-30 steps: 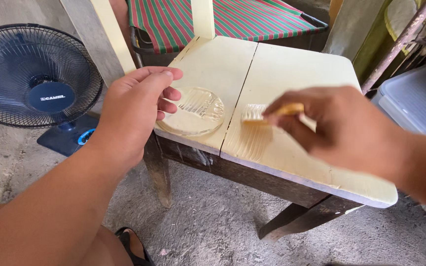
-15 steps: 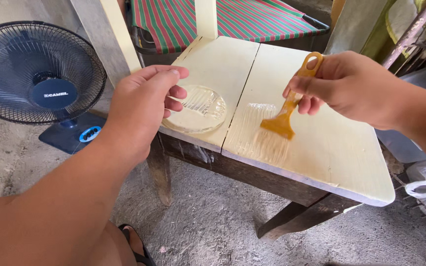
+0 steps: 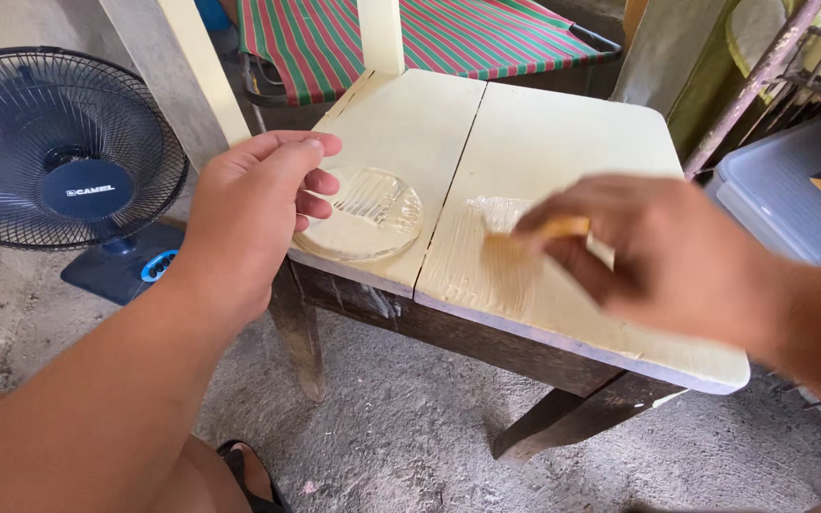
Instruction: The person applies a light-colored paint to a wooden chair seat and a small round wooden object using a yellow-handled brush. They repeatedly dip the brush into a small plastic container of paint and spread it evenly across the surfaces.
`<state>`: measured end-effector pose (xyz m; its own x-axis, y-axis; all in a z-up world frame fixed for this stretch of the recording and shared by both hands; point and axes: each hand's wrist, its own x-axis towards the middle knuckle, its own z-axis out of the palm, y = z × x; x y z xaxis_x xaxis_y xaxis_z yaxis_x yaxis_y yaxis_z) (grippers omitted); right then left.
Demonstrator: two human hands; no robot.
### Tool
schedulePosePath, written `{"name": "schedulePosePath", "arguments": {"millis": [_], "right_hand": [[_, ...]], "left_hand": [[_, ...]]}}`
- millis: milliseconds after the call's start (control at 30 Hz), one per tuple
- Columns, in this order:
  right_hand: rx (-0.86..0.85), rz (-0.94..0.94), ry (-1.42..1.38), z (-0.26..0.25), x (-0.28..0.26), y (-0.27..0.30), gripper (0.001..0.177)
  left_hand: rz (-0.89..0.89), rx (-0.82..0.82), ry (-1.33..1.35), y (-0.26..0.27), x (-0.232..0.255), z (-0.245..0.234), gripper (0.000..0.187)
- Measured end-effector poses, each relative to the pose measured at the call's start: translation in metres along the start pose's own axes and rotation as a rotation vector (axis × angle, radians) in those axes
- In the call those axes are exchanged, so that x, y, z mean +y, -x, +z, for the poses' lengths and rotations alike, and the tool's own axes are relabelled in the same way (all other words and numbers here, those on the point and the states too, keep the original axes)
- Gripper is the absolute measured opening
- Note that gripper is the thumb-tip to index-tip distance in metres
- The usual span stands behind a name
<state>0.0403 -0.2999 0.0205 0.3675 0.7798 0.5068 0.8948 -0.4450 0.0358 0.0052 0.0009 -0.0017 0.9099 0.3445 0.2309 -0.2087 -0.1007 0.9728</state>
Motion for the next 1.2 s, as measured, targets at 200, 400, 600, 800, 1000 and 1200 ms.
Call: {"name": "schedulePosePath", "arguments": {"millis": [200,400,600,800,1000,1200], "right_hand": [[-0.044,0.259,-0.314,-0.017,-0.039,0.015,0.019],[-0.036,0.681,-0.627,-0.012,0.006,-0.033,0.033],[-0.099,0.686,-0.595,0.021,0.051,-0.06,0.029],[0.049,0.633,-0.398,0.007,0.086,-0.074,0.027],[-0.153,0.682,-0.683,-0.014,0.045,-0.08,0.03],[-0.327,0.645,-0.517,0.0,0.05,-0.079,0.031]], "left_hand": [[0.018,0.0,0.03,0.0,-0.003,-0.003,0.027],[0.014,0.017,0.048,0.002,-0.002,-0.004,0.025],[0.013,-0.028,0.101,0.011,-0.002,-0.009,0.025],[0.084,0.036,0.102,0.007,-0.006,-0.006,0.023],[0.134,0.132,0.079,0.001,-0.005,-0.004,0.021],[0.154,0.131,0.071,0.003,-0.004,0.005,0.02]]}}
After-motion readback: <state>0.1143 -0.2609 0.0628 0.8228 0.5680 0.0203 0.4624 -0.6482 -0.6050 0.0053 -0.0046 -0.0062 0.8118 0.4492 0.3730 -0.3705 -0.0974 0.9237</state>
